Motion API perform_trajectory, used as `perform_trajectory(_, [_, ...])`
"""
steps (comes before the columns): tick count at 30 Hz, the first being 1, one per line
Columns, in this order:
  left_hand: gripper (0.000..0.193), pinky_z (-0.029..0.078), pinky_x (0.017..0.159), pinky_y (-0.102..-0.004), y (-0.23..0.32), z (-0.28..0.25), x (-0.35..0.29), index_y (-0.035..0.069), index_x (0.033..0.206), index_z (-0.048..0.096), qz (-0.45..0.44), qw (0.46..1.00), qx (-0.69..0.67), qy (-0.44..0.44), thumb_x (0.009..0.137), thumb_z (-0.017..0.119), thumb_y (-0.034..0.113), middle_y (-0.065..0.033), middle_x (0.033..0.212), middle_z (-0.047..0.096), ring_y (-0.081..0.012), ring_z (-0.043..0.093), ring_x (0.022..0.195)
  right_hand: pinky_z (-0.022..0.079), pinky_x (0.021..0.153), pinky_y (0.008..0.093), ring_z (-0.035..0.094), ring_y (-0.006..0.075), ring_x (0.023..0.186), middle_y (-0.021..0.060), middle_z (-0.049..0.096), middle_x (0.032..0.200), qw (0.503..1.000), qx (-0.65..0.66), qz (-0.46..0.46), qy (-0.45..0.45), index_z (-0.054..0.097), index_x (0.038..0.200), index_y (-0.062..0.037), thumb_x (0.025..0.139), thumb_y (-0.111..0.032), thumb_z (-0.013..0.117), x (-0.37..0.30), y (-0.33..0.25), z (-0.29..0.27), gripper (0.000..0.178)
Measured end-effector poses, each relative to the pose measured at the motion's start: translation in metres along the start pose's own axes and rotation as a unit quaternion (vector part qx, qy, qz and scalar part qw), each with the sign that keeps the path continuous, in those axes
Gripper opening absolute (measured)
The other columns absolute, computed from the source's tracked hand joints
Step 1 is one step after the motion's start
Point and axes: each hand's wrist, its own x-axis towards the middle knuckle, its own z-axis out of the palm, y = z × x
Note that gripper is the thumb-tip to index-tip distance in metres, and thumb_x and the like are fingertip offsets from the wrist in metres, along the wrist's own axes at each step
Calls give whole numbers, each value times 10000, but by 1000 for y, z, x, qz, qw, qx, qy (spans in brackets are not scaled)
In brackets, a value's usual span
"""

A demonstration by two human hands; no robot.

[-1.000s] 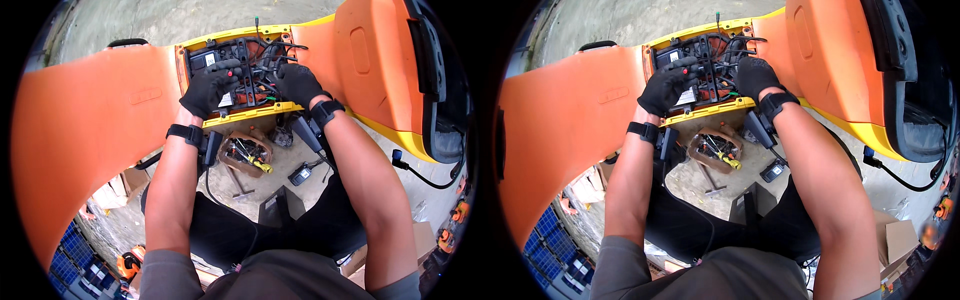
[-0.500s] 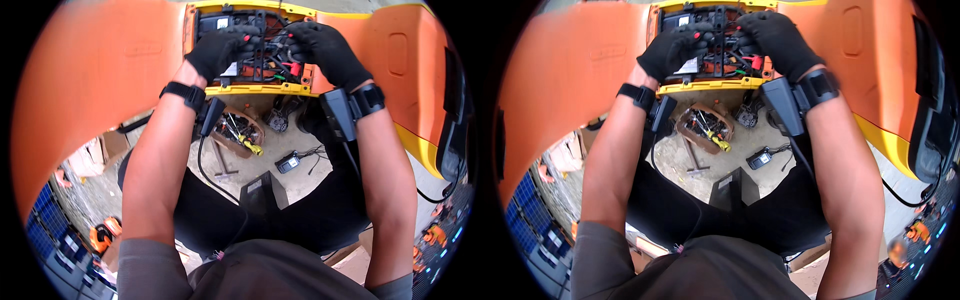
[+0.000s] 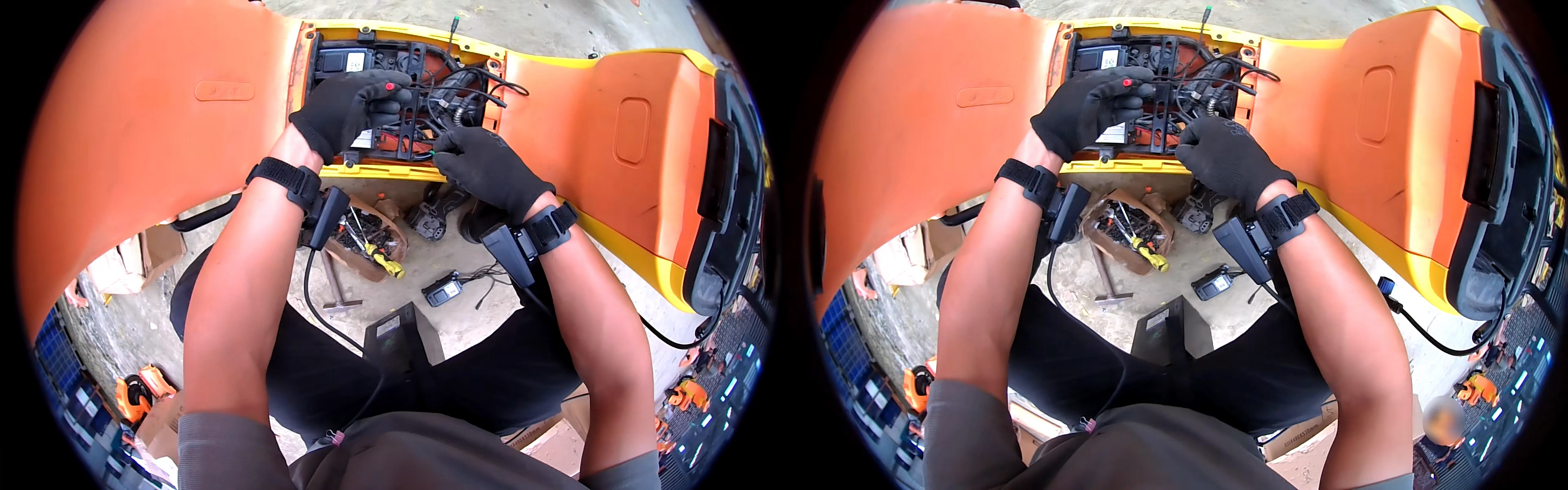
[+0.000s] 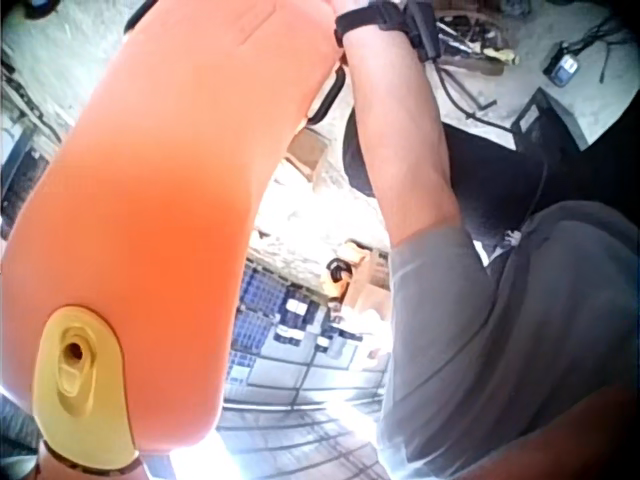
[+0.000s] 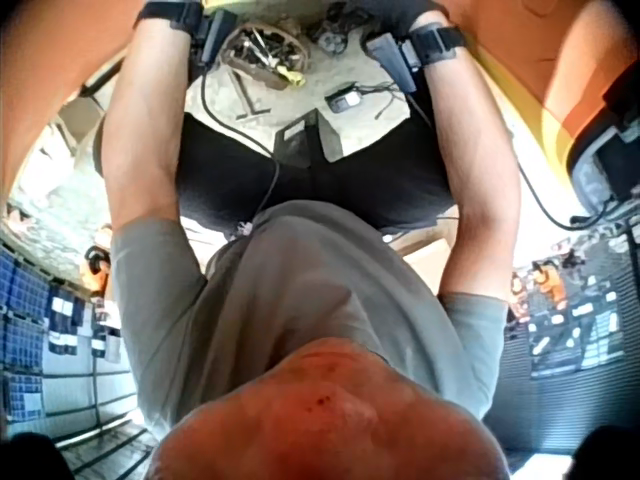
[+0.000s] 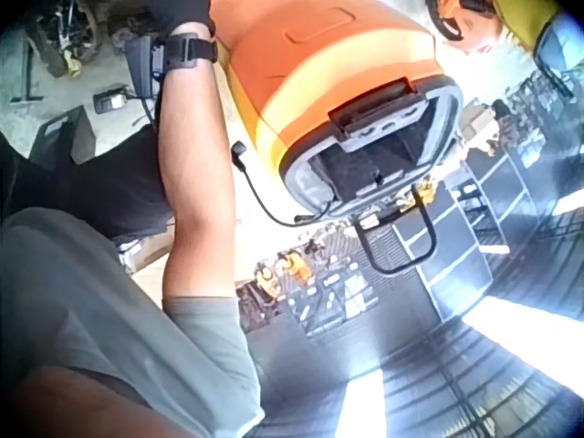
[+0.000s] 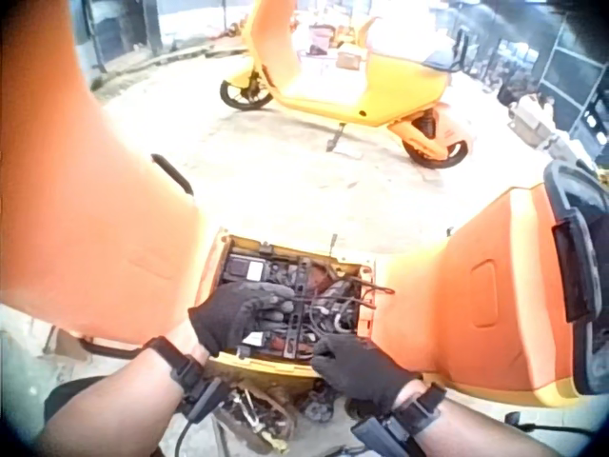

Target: The person works on the wiring and electrical components inside the battery compartment of a motorcycle, connecting wires and arranging cables by hand.

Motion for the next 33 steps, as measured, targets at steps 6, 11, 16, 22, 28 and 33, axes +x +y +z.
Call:
perform_trajectory(6, [338, 557, 867, -288, -2, -1, -1, 3, 1303, 556, 3, 1000, 23, -4, 997, 495, 131, -76, 1124, 676, -116, 645, 900, 511, 673, 281, 622, 125, 737, 73, 669, 833, 995, 85, 54, 13, 655, 1044, 13, 899, -127, 579, 2, 5, -14, 216])
perform_trajectory(11, [330, 563, 866, -291, 1, 4, 1, -3, 1292, 561, -5, 1000, -4, -4, 995, 488, 121, -84, 1127, 676, -122, 655, 893, 543, 723, 273, 656, 133, 785, 77, 687, 924, 949, 290, 124, 9, 631, 1145, -19, 937, -96, 556, 4, -4, -27, 234])
perform_trajectory(16, [325, 563, 866, -293, -2, 0, 3, 0, 1285, 567, -7, 1000, 1, -7, 991, 480, 108, -86, 1137, 672, -119, 653, 896, 557, 754, 276, 675, 150, 836, 96, 693, 980, 903, 410, 127, 7, 600, 1183, -26, 964, -79, 540, 9, -3, -32, 233])
perform_trajectory(22, [313, 554, 860, -281, -3, 5, 0, 17, 1263, 589, -10, 1000, 7, 6, 982, 470, 86, -82, 1136, 672, -117, 642, 916, 584, 727, 285, 697, 186, 863, 134, 688, 1005, 873, 473, 121, 12, 579, 1160, -5, 960, -64, 535, 8, -4, -31, 213])
perform_trajectory(28, [299, 545, 846, -271, -2, 6, -1, 25, 1237, 610, -17, 1000, 3, 12, 972, 481, 78, -82, 1122, 677, -131, 646, 939, 592, 735, 289, 700, 196, 881, 134, 688, 1005, 865, 487, 122, 13, 579, 1158, -8, 967, -62, 533, 10, -5, -30, 204])
perform_trajectory(33, [338, 558, 876, -287, 1, 7, -2, 30, 1295, 566, -39, 999, 16, 9, 973, 469, 63, -72, 1165, 659, -112, 636, 945, 570, 769, 268, 674, 149, 866, 90, 680, 1008, 865, 487, 123, 11, 596, 1180, -21, 968, -109, 574, 9, -2, -31, 230])
